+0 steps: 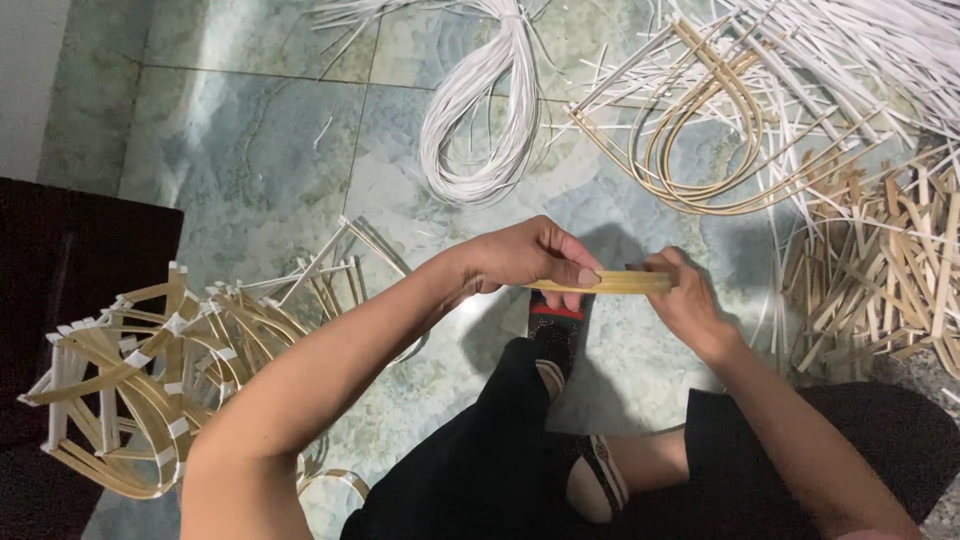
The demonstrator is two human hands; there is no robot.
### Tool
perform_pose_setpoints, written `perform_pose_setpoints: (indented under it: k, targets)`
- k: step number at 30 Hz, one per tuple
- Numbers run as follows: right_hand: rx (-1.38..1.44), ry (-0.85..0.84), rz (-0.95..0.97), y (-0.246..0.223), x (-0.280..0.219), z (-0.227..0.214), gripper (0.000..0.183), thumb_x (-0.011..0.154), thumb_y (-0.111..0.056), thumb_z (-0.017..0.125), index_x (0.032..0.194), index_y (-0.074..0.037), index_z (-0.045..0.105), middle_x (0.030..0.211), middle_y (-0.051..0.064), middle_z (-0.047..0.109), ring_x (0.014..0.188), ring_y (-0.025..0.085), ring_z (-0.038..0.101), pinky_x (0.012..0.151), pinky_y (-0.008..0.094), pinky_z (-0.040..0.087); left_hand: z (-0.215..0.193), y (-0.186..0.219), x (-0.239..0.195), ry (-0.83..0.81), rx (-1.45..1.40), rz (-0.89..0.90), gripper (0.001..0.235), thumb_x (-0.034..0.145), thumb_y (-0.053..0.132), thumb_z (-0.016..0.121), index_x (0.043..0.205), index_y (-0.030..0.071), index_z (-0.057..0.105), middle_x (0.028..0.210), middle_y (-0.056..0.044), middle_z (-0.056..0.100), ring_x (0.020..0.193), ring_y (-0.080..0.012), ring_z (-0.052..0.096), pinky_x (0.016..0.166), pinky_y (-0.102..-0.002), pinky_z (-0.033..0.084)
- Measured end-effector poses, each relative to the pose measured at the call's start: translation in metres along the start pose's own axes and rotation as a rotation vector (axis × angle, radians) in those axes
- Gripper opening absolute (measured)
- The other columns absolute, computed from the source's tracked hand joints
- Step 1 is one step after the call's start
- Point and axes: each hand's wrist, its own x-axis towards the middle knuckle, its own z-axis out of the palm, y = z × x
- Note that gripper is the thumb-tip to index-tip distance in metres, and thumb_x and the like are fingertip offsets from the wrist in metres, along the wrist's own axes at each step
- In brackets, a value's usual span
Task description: Assembling and securing thin bamboo strips into frames using tape and scissors.
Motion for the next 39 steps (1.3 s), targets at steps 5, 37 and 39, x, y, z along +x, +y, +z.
perform_pose_setpoints:
  k: [5, 37, 39]
  targets:
    - [-0.338, -0.013, -0.276, -0.027, -0.001, -0.025, 0.016, 0.086, -0.020, 0.081, 0.099, -0.015, 0.073, 0.101, 0.004, 0.071, 0.099, 0.029, 0.069, 0.087, 0.041, 0.054, 0.009, 0.007, 0.002, 0.021, 0.014, -0.123, 0.020, 0.089, 0.011, 0.075, 0.104, -0.001, 0.077, 0.080, -0.012, 0.078, 0.060, -0.0133, 0.068, 0.054, -0.027, 0.053]
    - [0.092, -0.050, -0.480, -0.089, -0.018, -0.065, 0.043, 0.067, -0.021, 0.093, 0.102, -0.006, 0.073, 0.080, 0.007, 0.070, 0.070, 0.017, 0.067, 0.063, 0.031, 0.050, 0.024, 0.011, -0.013, -0.013, 0.221, 0.057, 0.020, 0.100, 0.014, 0.062, 0.101, 0.002, 0.077, 0.070, -0.003, 0.072, 0.055, -0.0065, 0.055, 0.053, -0.023, 0.047]
    - [0.061, -0.117, -0.459, -0.090, -0.013, -0.075, 0.042, 0.067, -0.022, 0.093, 0.102, -0.007, 0.075, 0.083, 0.008, 0.070, 0.075, 0.017, 0.067, 0.067, 0.032, 0.051, 0.026, 0.008, -0.013, 0.006, 0.207, 0.042, 0.020, 0.099, 0.013, 0.062, 0.099, 0.001, 0.078, 0.069, -0.003, 0.072, 0.053, -0.0069, 0.054, 0.052, -0.023, 0.046]
